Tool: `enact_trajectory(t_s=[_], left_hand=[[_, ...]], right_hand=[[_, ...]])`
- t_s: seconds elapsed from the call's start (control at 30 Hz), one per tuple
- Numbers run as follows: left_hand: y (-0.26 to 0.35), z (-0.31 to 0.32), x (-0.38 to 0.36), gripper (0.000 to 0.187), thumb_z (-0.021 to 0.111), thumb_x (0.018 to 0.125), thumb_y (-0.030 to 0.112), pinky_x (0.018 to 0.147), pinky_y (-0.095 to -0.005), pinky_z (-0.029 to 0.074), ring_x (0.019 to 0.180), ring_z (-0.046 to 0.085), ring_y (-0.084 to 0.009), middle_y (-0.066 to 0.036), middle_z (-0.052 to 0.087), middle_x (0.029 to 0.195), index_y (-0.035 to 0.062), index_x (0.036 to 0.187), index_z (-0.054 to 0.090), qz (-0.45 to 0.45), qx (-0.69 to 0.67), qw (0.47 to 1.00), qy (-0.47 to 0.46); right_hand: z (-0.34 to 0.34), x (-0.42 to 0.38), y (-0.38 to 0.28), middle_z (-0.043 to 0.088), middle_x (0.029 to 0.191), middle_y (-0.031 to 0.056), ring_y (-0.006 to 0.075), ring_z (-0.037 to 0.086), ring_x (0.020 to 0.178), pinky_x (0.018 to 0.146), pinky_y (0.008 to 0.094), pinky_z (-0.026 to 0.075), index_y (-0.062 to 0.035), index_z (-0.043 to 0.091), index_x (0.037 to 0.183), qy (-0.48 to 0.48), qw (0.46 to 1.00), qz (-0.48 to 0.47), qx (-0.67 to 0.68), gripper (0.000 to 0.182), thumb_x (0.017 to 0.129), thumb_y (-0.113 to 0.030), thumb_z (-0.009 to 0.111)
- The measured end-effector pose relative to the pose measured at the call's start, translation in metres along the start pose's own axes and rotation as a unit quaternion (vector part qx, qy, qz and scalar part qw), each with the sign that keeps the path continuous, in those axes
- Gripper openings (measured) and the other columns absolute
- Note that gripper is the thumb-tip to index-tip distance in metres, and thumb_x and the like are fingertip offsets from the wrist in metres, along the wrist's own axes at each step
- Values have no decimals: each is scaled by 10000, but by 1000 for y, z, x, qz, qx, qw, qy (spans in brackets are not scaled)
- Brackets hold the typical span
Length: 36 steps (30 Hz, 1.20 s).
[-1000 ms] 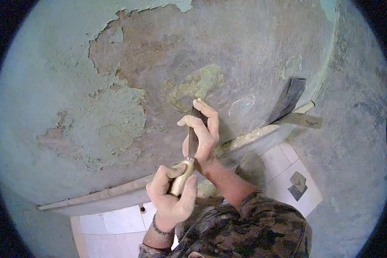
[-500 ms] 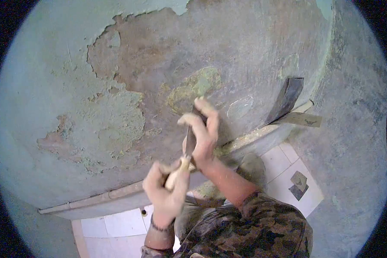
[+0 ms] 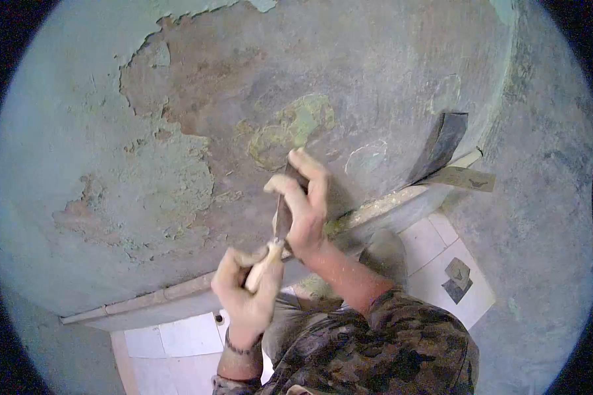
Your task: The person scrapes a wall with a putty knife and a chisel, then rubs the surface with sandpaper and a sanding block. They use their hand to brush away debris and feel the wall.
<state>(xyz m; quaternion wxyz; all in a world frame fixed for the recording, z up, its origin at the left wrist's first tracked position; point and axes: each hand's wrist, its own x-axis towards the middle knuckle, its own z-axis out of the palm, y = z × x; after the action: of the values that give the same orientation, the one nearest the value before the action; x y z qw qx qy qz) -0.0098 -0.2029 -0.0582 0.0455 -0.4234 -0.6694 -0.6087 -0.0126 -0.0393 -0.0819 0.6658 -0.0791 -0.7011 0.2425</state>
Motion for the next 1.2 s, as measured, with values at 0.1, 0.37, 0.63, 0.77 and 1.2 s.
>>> enact_trajectory(t_s=[0.1, 0.37, 0.63, 0.77, 1.2], left_hand=[[7, 2, 4, 224, 730, 776, 79, 604, -228, 469, 707, 580, -82, -104, 655, 821, -30, 843, 547, 7, -42, 999, -8], [-1, 3, 4, 214, 732, 809, 55, 596, -193, 450, 714, 566, -53, -67, 645, 832, -25, 878, 545, 3, -114, 993, -3], [-11, 1, -6, 261, 776, 780, 87, 592, -202, 441, 701, 549, -51, -70, 642, 852, 4, 879, 549, -32, -144, 989, 6], [-28, 2, 3, 319, 811, 742, 174, 671, -241, 481, 747, 592, -99, -60, 638, 826, 25, 837, 546, -202, -153, 967, 12], [18, 2, -4, 365, 820, 722, 190, 766, -260, 467, 843, 595, -129, -72, 636, 894, 13, 893, 550, -156, -94, 983, 3]], right_hand=[[4, -7, -5, 482, 1292, 199, 397, 441, 1232, 1044, 450, 339, -92, 666, 921, 4, 999, 25, 28, 178, 773, -186, 636], [0, -6, -4, 494, 1256, 197, 368, 455, 1214, 1020, 429, 368, -60, 680, 897, -18, 1000, 0, -24, 153, 765, -131, 645], [9, -24, 3, 486, 1260, 205, 391, 447, 1209, 1020, 444, 365, -40, 676, 906, -25, 999, -11, -25, 179, 769, -154, 660], [0, -1, -1, 502, 1241, 208, 389, 461, 1209, 1032, 444, 369, -35, 688, 879, -3, 998, -45, -52, 126, 777, -89, 637], [6, -20, -4, 477, 1270, 204, 393, 434, 1234, 1055, 456, 337, -79, 676, 945, -27, 999, 20, 26, 171, 787, -128, 632]])
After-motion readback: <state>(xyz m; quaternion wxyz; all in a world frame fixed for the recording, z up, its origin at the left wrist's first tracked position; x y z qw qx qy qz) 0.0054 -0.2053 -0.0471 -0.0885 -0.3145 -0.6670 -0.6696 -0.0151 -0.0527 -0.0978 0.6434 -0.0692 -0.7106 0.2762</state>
